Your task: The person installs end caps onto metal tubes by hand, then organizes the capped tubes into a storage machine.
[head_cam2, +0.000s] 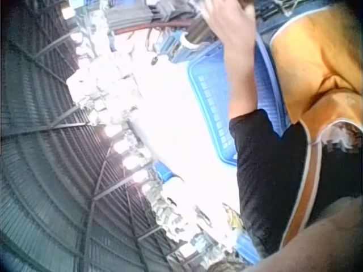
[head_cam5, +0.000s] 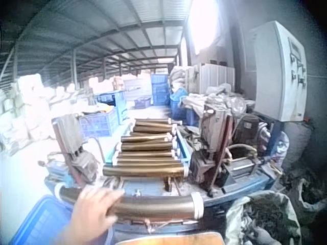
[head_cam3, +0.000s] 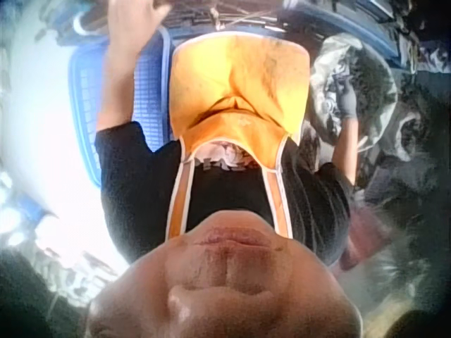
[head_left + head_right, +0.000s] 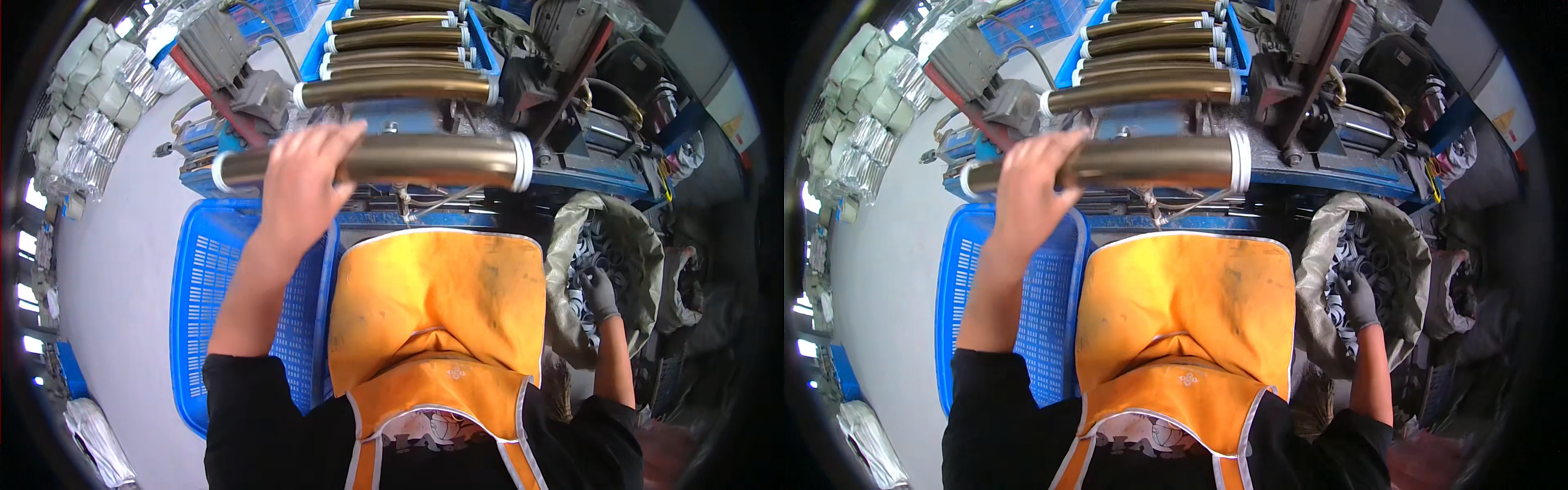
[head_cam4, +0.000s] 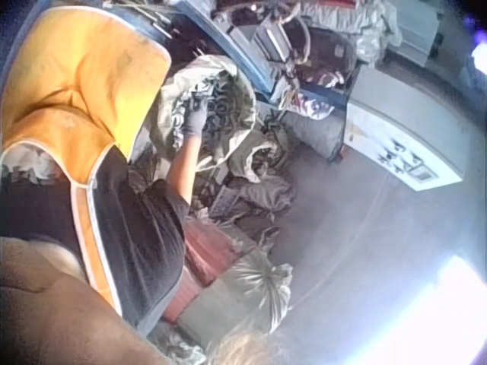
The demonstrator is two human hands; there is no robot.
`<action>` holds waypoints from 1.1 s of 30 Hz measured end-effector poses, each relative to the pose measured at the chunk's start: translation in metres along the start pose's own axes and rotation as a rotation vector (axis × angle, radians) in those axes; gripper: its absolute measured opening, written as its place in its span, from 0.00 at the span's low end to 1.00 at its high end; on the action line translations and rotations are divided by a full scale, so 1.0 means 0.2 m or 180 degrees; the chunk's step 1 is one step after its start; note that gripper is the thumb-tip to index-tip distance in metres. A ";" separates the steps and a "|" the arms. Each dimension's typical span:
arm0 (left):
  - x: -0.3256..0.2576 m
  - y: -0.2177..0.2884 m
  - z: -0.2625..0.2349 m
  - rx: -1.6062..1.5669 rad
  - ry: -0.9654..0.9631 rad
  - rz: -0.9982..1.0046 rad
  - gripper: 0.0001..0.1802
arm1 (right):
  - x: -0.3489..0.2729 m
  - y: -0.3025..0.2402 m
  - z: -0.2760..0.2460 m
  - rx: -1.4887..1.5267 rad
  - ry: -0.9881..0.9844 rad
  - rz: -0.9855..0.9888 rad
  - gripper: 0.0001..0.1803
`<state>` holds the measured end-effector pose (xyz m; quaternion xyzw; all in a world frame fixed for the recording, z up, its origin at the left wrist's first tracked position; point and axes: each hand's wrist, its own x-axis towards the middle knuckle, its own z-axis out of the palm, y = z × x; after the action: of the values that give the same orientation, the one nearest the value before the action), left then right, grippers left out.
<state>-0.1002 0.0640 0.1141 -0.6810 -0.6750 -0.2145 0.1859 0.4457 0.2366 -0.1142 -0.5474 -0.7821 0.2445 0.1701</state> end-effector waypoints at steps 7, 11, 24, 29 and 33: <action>0.32 -0.20 0.16 0.0195 0.0254 0.0047 0.33 | -0.01 0.17 0.05 -0.0384 -0.0348 0.0088 0.14; 0.42 -0.28 0.40 0.0042 -0.0403 -0.0123 0.36 | 0.00 0.15 0.05 -0.0101 -0.0506 0.0161 0.13; 0.46 -0.37 1.00 0.0403 -0.0701 -0.0723 0.37 | -0.03 0.11 0.03 -0.0158 -0.0561 0.0145 0.12; 0.42 -0.39 1.11 0.0616 -0.0297 -0.0659 0.37 | 0.00 0.07 0.03 0.0039 -0.0603 0.0009 0.11; 0.41 -0.33 1.12 0.0687 -0.0300 -0.0656 0.40 | 0.01 -0.04 0.00 -0.0215 -0.0323 -0.0094 0.11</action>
<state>-0.1568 0.2549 -0.0314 -0.5935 -0.7684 -0.1264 0.2031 0.4383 0.2369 -0.1103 -0.5281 -0.8055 0.2428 0.1153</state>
